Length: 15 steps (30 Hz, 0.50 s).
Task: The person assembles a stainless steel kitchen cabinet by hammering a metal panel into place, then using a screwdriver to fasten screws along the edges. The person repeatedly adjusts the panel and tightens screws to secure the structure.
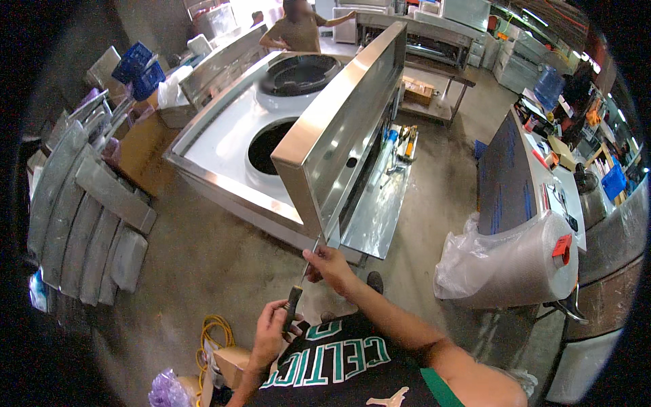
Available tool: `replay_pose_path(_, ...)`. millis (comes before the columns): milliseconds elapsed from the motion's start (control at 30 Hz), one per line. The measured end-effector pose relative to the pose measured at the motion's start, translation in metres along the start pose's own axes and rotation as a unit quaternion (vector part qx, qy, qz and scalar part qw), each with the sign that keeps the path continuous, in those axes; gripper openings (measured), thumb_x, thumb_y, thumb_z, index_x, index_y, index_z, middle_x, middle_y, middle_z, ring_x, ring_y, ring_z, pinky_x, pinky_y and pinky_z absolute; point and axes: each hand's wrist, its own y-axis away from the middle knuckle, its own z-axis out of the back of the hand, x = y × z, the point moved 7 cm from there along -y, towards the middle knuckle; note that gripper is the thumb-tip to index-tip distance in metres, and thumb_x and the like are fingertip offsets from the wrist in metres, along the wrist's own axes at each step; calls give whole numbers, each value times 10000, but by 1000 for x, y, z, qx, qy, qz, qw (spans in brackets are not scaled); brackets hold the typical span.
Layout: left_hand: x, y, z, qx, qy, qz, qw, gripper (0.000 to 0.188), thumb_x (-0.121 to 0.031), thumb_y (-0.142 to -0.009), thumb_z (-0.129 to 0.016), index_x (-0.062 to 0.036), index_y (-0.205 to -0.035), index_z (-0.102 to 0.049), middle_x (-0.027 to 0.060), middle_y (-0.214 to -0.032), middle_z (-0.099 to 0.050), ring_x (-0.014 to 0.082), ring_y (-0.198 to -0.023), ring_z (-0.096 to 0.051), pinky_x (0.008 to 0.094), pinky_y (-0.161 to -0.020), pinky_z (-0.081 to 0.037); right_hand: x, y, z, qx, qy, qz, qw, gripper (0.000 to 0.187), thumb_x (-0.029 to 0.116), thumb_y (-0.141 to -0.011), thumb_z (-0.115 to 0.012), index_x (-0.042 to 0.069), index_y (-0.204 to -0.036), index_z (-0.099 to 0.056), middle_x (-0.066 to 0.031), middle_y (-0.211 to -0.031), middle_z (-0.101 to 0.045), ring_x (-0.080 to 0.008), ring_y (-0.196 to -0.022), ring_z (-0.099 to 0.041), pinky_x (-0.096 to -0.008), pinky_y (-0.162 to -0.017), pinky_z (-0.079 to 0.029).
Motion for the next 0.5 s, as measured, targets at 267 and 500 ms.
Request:
replay_pose_path(267,-22,0,-2,-31,-148,-160,976,445,-319,-1051,-557,-5,-1357,-485,126,-959,-697,155,-676,-637,252,-615,-510,6,5,-4,15,7,9,1000,283,324,-1030,-615,45,-1082,-624,-127,-943,-748,-152,-726,-688,-300,-708,-580)
replay_pose_path(500,-1,-3,-1,-20,48,6,999,448,-244,-1010,-653,-2,-1356,-504,82,-900,-681,153,-627,-596,258,-608,-505,10,1,-5,2,22,0,1000,293,323,-1011,-653,40,-1078,-620,-137,-941,-744,-154,-707,-680,-297,-683,-571)
